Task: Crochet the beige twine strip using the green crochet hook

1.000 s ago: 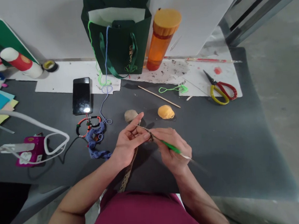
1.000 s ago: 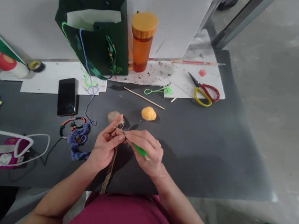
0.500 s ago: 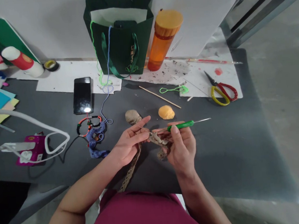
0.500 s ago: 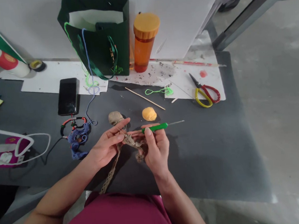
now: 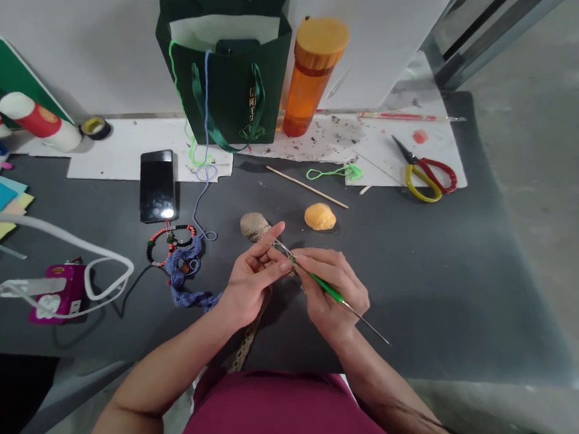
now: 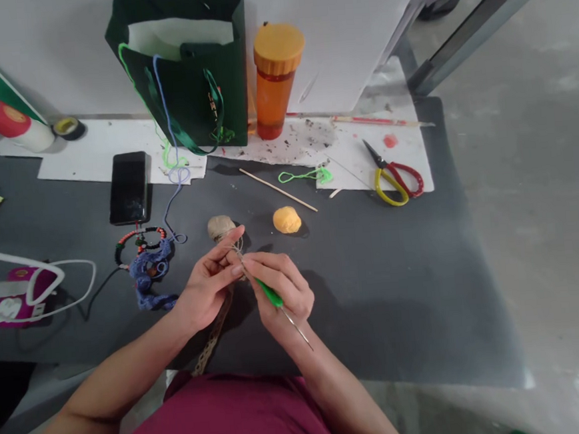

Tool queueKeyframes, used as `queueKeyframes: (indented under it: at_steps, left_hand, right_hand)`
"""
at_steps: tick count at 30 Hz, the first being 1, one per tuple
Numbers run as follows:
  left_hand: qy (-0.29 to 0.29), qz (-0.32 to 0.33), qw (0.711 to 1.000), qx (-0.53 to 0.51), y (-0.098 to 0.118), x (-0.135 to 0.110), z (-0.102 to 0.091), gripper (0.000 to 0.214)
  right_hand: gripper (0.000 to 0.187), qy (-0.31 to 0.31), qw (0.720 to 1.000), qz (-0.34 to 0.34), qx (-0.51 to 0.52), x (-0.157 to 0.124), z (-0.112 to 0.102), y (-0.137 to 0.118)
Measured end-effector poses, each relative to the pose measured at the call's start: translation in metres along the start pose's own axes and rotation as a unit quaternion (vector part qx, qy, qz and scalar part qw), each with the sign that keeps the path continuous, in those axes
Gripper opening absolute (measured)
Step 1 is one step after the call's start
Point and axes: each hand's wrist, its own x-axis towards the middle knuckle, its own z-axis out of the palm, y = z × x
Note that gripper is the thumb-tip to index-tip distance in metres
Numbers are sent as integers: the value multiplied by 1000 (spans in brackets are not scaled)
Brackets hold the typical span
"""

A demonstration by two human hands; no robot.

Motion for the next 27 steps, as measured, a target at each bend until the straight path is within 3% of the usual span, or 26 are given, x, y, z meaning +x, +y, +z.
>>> queueKeyframes:
  at_steps: [3,9,13,18,27]
  left_hand:
    - [-9,-15,1000,-18,-1,-1,1,55]
    - [-26,-40,998,-46,2,-3,2,57]
    - [-28,-64,996,-56,4,-3,1,63]
    - [-35,-61,996,-59,4,-3,1,59]
    - [-71,-106,990,-59,4,1,-2,49]
  right_hand:
    - [23,20,1000,15,9,-3,1,0]
    - [7,61,985,151,52,-8,3,-4]
    - [7,74,965,237,87,-11,1,-5]
    - [12,99,961,249,62,-18,-1,4]
    - [14,98,922,325,188,-6,2,5]
